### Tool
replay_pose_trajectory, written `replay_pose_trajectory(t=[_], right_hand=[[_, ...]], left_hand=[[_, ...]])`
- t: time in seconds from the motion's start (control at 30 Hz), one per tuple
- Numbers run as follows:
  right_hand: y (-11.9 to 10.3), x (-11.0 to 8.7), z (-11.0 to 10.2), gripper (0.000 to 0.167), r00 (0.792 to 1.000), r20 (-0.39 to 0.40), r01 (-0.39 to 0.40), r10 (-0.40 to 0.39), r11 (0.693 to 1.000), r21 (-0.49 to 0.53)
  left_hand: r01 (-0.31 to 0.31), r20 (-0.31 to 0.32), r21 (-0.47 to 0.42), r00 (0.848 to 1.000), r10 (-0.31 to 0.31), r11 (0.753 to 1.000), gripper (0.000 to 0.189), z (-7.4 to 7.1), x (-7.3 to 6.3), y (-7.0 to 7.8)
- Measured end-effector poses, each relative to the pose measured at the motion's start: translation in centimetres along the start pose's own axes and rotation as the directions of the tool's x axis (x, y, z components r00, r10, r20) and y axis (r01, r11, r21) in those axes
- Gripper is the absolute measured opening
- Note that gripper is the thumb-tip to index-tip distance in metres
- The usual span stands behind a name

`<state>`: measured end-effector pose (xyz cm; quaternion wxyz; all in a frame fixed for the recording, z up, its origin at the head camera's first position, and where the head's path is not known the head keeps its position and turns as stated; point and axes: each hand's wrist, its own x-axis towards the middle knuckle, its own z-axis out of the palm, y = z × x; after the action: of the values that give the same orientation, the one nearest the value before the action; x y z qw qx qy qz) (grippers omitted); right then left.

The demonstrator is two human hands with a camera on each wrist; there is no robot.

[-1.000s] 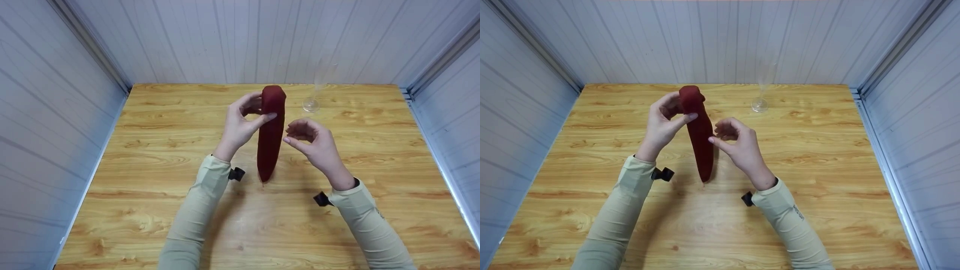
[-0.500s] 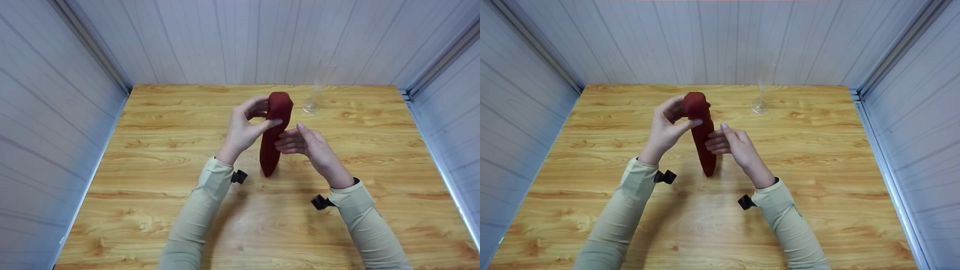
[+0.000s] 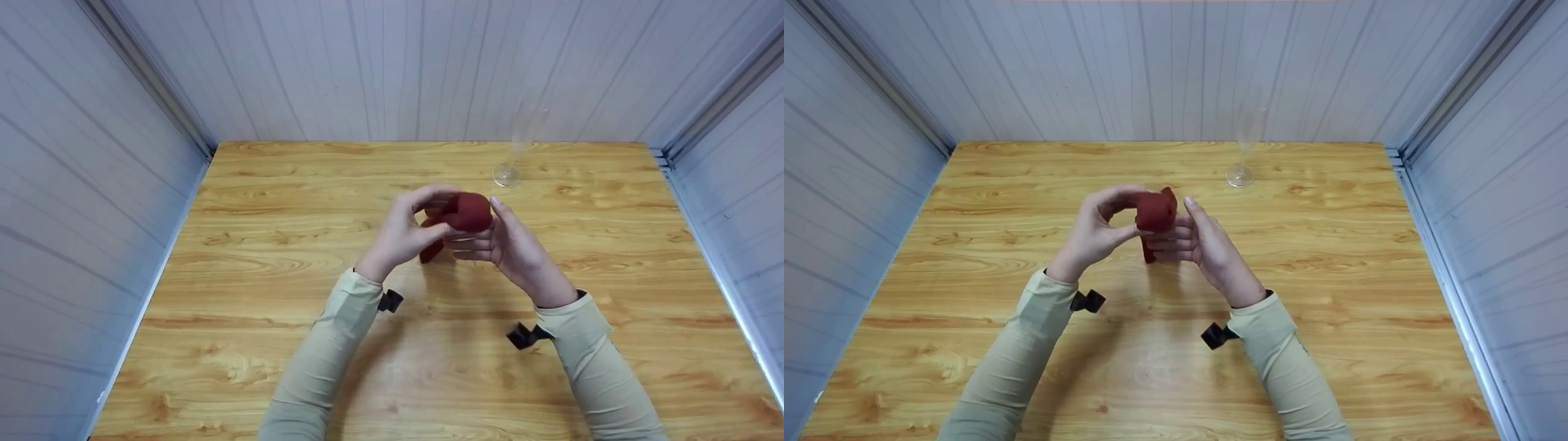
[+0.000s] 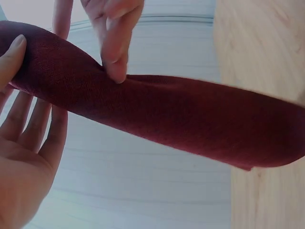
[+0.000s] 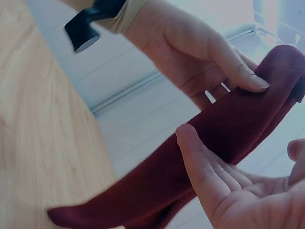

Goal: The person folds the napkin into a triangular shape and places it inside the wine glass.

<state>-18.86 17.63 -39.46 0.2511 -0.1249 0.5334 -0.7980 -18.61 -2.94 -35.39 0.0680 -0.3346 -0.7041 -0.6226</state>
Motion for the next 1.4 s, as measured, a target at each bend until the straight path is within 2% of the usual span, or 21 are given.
replay_pose_trajectory(t=[0.13,0.33,0.6,0.77,1.0,1.23,1.33,1.4], right_hand=[[0.1,0.1,0.1,0.054,1.000,-0.019,-0.009,0.011,0.998,0.068],[0.2,0.1,0.5,0.048,0.995,-0.078,-0.046,0.057,0.989,0.139],[0.2,0.2,0.8,0.035,0.992,-0.088,-0.077,0.095,0.978,0.195],[0.4,0.3,0.7,0.022,0.990,-0.094,-0.083,0.102,0.978,0.189],[0.5,0.5,0.8,0.019,0.983,-0.121,-0.114,0.141,0.973,0.202],[0.7,0.6,0.9,0.016,0.978,-0.174,-0.087,0.113,0.984,0.153],[0.8,0.5,0.9,0.021,0.975,-0.197,-0.078,0.099,0.991,0.111],[1.0,0.5,0.8,0.026,0.972,-0.218,-0.071,0.087,0.994,0.078]], left_hand=[[-0.024,0.043,-0.025,0.999,0.025,0.999,0.039,0.1,-0.4,-0.4],[-0.004,0.094,-0.119,0.995,0.015,0.993,0.044,0.1,-0.9,-1.2],[-0.004,0.130,-0.158,0.991,0.025,0.987,0.052,0.0,-1.0,-1.5],[0.010,0.148,-0.185,0.989,0.018,0.983,0.056,-0.1,-1.1,-1.7],[0.036,0.156,-0.150,0.988,-0.012,0.988,0.061,-0.4,-1.5,-1.8],[0.023,0.191,-0.098,0.982,-0.004,0.995,0.061,-0.9,-2.2,-1.2],[0.003,0.175,-0.073,0.984,0.010,0.997,0.055,-1.1,-2.5,-1.1],[0.002,0.141,-0.056,0.990,0.006,0.998,0.048,-1.1,-2.7,-1.5]])
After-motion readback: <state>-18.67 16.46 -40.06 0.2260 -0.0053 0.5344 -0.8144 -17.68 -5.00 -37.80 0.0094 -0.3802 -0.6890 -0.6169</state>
